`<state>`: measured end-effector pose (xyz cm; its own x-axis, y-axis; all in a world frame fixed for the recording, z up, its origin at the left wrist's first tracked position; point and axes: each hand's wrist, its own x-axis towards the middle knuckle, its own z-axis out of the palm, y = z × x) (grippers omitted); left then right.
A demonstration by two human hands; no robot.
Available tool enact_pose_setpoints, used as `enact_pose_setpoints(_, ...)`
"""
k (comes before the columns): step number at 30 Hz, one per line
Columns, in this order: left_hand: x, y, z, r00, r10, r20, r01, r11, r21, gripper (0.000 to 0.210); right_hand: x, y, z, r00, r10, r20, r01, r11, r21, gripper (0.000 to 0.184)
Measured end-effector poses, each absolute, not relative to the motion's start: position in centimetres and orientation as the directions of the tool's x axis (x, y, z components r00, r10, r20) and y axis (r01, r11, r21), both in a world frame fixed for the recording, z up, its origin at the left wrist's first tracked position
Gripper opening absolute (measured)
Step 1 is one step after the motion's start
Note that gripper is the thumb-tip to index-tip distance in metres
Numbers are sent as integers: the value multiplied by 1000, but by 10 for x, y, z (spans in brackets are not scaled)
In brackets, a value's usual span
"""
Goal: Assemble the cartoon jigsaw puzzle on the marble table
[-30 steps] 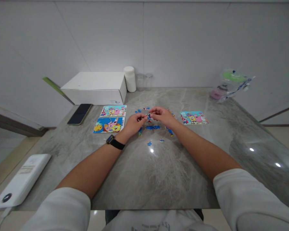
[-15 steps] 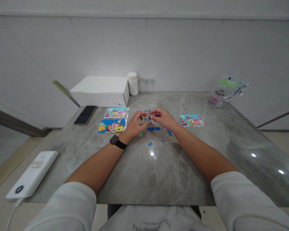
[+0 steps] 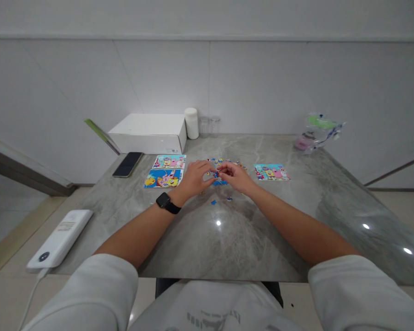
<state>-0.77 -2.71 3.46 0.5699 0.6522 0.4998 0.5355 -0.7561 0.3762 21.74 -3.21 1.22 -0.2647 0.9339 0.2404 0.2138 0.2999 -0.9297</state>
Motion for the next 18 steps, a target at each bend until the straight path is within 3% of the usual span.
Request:
enact_pose_setpoints(4, -13, -45, 30, 526, 698, 487, 549, -715, 432, 20, 224, -62, 5, -255, 863, 436, 429, 505, -749, 32)
enact_pose_setpoints(8, -18, -65, 18, 517, 728, 450, 539, -685, 490, 21, 227, -85, -3, -366, 752, 549, 492, 657, -572, 26)
enact_pose_setpoints(12, -19, -75, 3, 498, 756, 425, 537, -654, 533, 24, 223, -94, -7, -493, 688, 533, 491, 725, -483, 13)
enact_pose_setpoints(18, -18, -77, -7, 540, 736, 409, 505, -672, 542, 27, 218, -98, -5, -524, 680, 514, 497, 733, -463, 5)
